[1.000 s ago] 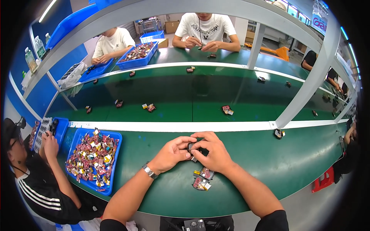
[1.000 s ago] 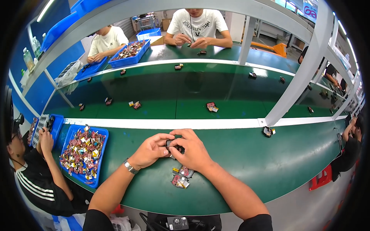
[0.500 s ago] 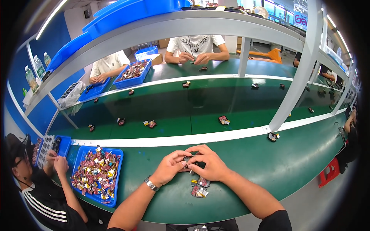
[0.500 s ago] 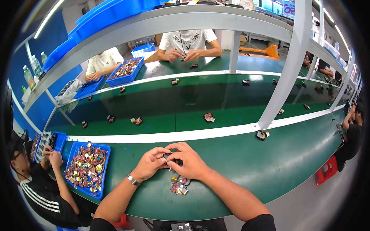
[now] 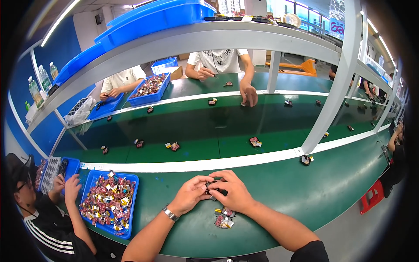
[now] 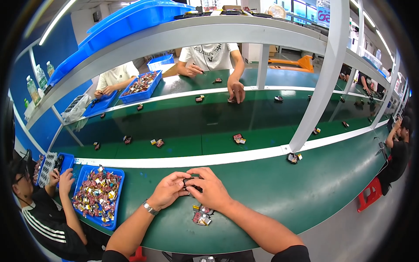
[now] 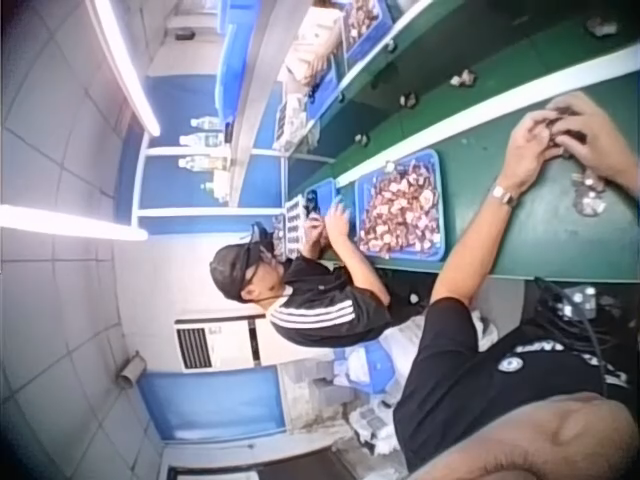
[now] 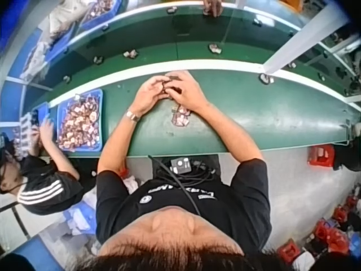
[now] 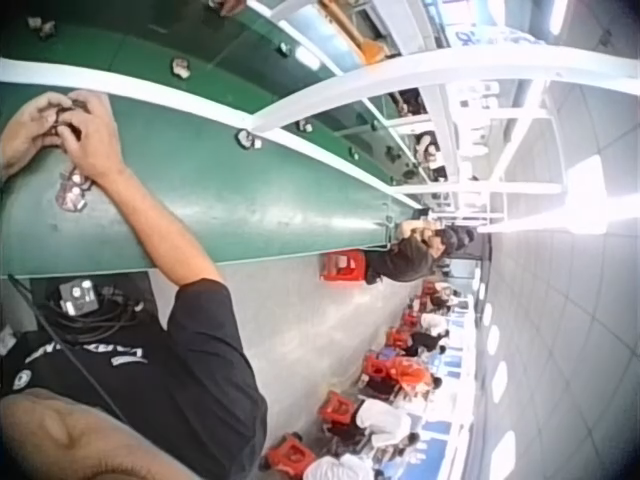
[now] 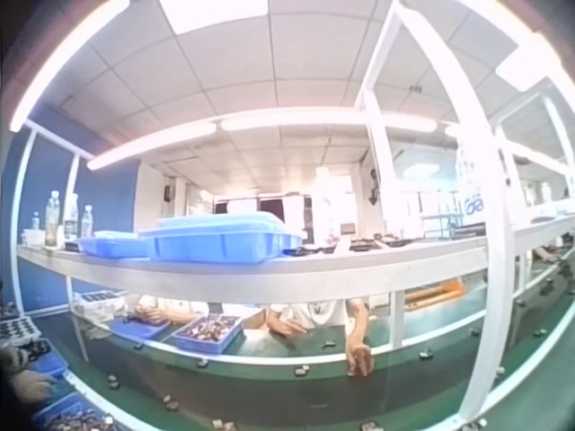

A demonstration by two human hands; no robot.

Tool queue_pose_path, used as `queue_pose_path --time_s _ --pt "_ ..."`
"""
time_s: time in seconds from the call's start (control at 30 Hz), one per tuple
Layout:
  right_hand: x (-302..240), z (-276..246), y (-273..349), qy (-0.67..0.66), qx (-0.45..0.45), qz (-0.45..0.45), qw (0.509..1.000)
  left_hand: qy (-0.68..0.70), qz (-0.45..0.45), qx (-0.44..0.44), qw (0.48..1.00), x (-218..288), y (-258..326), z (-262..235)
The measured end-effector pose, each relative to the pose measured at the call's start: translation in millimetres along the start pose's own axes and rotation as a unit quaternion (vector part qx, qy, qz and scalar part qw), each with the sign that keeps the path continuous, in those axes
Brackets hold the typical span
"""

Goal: Sorting and assembling small electronic components on a factory conveyor belt.

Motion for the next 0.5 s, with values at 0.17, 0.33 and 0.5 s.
queue_pose_path --time_s 0.17,0.33,0.5 --pt "1 1 2 -0.006 0.019 0.006 1.0 0.023 0.01 -0.001 1.0 1 0 0" --pt "8 2 2 -0.036 0.011 0.019 0.999 0.043 0.005 -0.003 0.999 -1 0 0" --pt "14 4 3 -0.072 0.008 0.041 0.997 0.042 0.016 -0.01 0.999 -1 -1 0"
Point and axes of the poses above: each hand's wrist, its own y-axis away from the middle knuckle, its own z-axis out of the palm, x = y × z, the point moved 10 cm from there along -y, towards the middle knuckle, and after that the axes turned 5 degrees about y, right-handed, at the moved point
